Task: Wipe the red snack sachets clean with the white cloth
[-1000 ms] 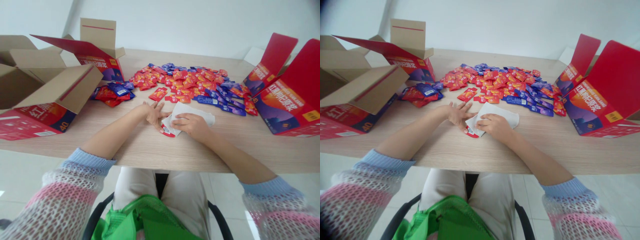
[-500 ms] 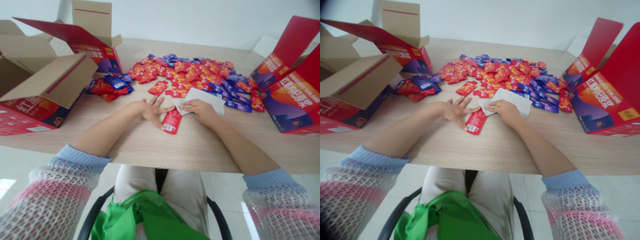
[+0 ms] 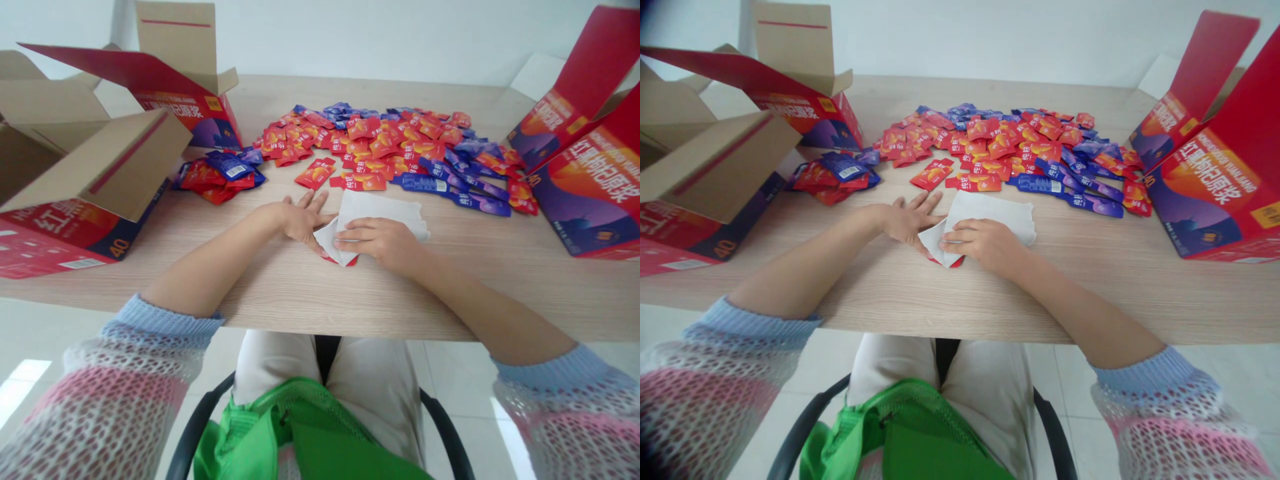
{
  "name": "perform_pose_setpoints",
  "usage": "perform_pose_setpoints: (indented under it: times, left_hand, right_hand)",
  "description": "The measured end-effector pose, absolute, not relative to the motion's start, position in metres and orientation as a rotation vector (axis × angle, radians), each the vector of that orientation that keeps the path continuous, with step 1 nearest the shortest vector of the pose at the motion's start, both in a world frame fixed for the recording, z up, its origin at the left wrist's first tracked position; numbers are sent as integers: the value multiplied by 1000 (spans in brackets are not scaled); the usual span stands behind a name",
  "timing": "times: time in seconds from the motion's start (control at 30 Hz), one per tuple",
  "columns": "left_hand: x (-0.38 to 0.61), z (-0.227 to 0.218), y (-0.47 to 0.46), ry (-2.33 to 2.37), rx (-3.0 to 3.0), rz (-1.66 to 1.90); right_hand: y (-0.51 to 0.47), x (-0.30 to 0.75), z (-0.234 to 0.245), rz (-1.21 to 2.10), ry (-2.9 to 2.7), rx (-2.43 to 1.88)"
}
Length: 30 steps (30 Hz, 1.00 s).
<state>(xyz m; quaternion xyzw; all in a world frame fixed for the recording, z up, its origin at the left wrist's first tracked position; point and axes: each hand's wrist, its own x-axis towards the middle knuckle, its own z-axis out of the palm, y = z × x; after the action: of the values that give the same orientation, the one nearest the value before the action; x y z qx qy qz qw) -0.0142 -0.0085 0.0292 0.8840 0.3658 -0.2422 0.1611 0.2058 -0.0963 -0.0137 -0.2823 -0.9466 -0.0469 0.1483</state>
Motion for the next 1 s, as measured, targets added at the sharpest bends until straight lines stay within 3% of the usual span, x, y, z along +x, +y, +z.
perform_pose_setpoints:
  times: [0.27, 0.4, 0.77, 1.0]
  left_hand:
    - [-13, 31, -10, 1088, 2505, -711]
    - [-15, 28, -9, 1080, 2540, -666]
    - [-15, 29, -8, 1066, 2526, -672]
    - [-18, 29, -7, 1067, 2501, -644]
  right_hand:
    - [-82, 225, -4, -175, -2741, -1076]
    - [-95, 216, -5, -168, -2760, -983]
    - [-79, 229, -5, 195, -2739, -859]
    - [-72, 247, -8, 87, -2648, -1089]
